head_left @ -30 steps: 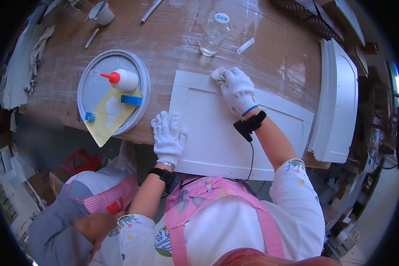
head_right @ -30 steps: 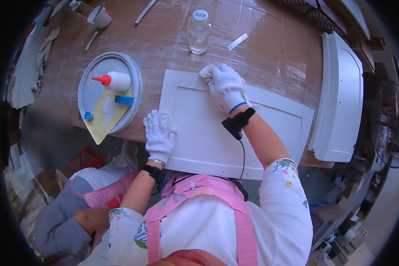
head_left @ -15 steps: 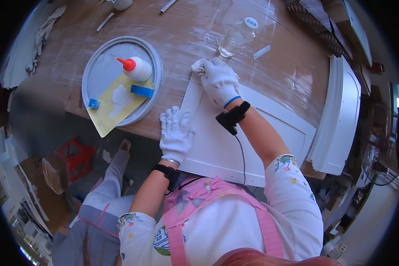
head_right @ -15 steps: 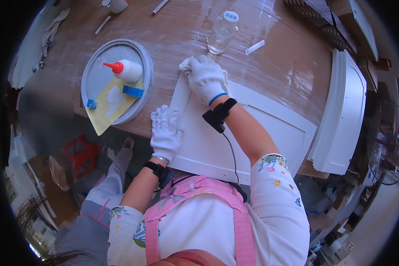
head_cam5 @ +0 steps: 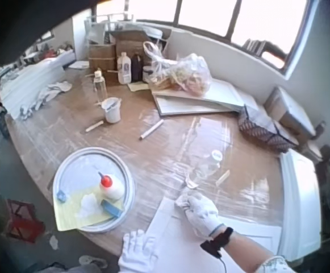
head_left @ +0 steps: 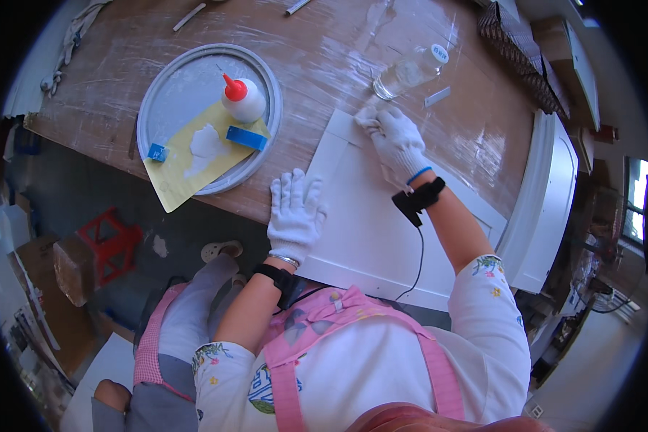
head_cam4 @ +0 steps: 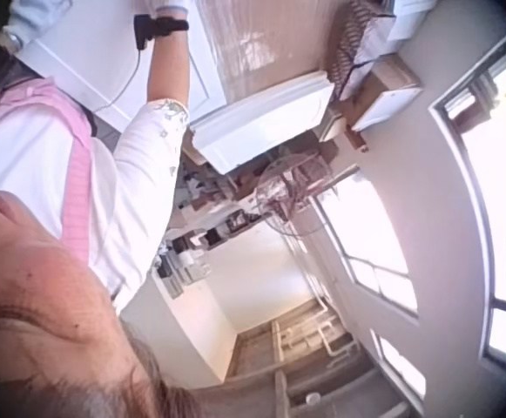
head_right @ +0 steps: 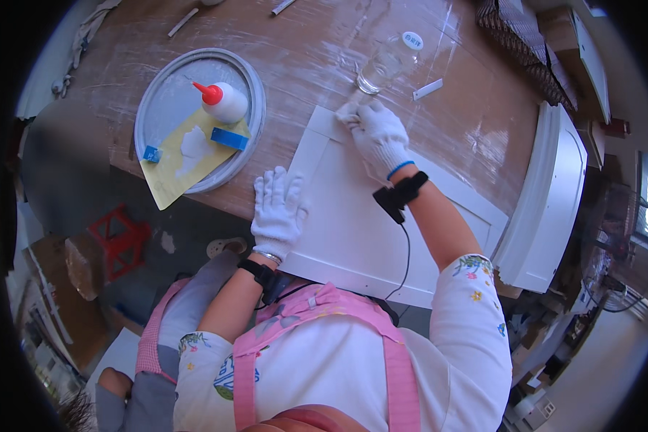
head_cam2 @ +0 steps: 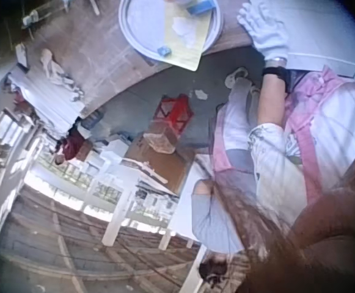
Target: Cleaning and inspecting a white cabinet door panel using a cloth, scraper block, and cleaning solution.
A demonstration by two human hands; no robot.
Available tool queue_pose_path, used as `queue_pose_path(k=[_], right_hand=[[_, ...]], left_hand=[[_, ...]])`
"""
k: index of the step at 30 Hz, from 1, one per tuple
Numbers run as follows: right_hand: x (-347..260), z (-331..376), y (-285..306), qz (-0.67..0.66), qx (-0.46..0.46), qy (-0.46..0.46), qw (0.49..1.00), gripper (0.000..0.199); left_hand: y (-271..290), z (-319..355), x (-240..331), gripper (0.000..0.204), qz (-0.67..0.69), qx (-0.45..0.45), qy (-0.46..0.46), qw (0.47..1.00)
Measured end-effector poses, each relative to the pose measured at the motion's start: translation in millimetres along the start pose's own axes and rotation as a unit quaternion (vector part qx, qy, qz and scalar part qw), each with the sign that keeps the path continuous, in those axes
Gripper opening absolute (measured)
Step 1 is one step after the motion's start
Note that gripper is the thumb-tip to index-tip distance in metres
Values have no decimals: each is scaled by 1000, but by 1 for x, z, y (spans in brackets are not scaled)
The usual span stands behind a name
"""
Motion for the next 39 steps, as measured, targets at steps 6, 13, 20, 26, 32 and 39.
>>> queue_pose_path(k=[6, 13, 20, 26, 32, 39], right_hand=[[3, 9, 10, 37, -10, -13, 999, 19], [8, 6, 7, 25, -8, 41, 999, 18], [-26, -11, -1, 31, 15, 52, 998, 16], [12, 11, 6, 24, 4, 56, 998, 17], [-48, -25, -11, 19, 8, 35, 999, 19], [-22, -5, 0, 8, -15, 54, 998, 16]], left_hand=[[0, 1, 1, 59, 0, 11, -3, 1000], [1, 1, -1, 64, 7, 2, 6, 1000], [0, -2, 5, 62, 16, 1, 0, 1000], [-1, 1, -3, 60, 9, 2, 11, 1000], [-1, -2, 1, 59, 18, 14, 7, 1000], [1, 3, -3, 55, 4, 26, 6, 1000]])
Point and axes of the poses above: each hand's wrist, its own z-axis away from the middle knuckle, its own y-axis out of the back of the hand, x = y × z, the point moved 6 cm from there along -z, towards the middle knuckle, and after that the axes turned 15 degrees about x, right-handed, at the moved point
